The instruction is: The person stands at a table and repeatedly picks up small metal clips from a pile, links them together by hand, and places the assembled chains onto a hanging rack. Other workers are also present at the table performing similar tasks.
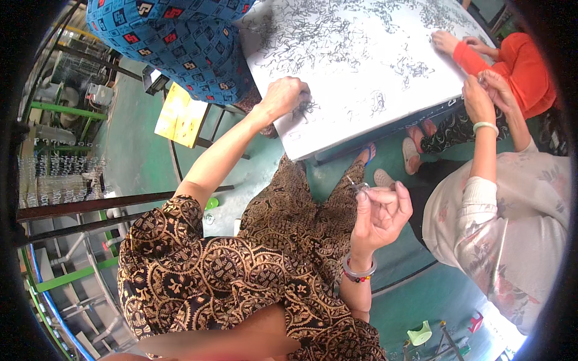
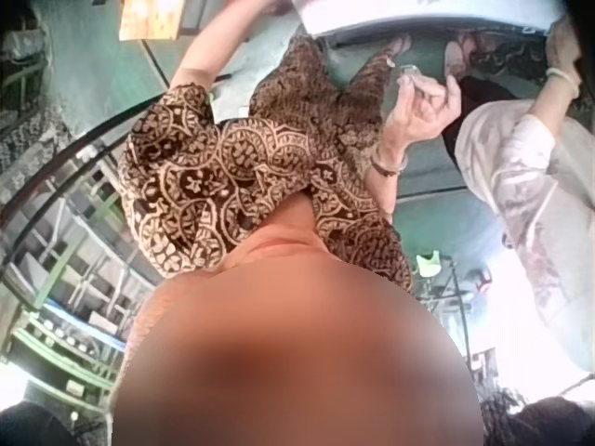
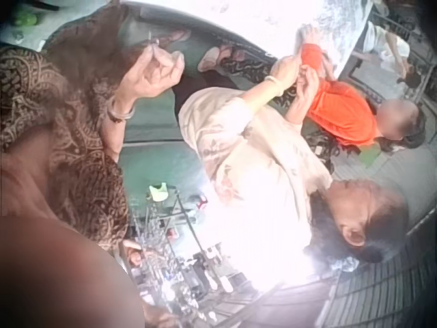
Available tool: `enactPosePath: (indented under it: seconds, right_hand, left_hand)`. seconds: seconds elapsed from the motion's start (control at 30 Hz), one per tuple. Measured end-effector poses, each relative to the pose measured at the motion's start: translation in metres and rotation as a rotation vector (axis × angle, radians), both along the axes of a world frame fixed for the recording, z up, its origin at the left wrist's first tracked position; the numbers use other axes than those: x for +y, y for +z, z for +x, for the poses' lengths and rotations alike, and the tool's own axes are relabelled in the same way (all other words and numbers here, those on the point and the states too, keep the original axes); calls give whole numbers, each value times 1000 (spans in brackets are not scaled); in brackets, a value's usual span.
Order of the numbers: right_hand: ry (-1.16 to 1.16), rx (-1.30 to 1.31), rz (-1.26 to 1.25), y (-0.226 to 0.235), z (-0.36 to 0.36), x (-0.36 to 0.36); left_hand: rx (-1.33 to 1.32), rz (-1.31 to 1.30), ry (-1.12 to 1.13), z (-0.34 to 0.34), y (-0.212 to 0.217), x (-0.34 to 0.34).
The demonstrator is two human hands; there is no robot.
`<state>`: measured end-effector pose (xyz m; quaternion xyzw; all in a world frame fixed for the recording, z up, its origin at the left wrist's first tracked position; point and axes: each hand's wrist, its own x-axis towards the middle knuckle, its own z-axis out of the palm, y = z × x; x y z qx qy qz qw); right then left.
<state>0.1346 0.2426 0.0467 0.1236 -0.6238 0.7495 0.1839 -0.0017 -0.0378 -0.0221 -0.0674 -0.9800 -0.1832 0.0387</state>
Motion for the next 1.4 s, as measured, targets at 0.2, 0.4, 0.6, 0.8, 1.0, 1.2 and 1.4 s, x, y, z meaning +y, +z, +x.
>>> enactPosePath:
  seconds: [0.2,0.4,0.6,0.8,1.0,1.2,1.4]
  right_hand:
    - [-46,-74,32,6,3,-2]
    - [56,-36,-10,12,-5,1]
    - [-13,-40,47,14,-13,2]
    - [-109,-183,45,7,-27,5]
    - [-91,-183,1,4,-26,2]
    - [-85,-130,24,0,-29,-7]
    - [-81,-231,57,-16,-44,-1]
  left_hand:
    - [135,-247,22,-71,-50,-15]
    - [266,-35,107,-64,-42,-6]
    - [43,649,183,-13,6,31]
    - [-211,1195,-101,51,60,100]
    - [-94,1248,-293,85,90,142]
    - [155,1008,-213,82,86,151]
    - [-185,1274,-101,80,86,143]
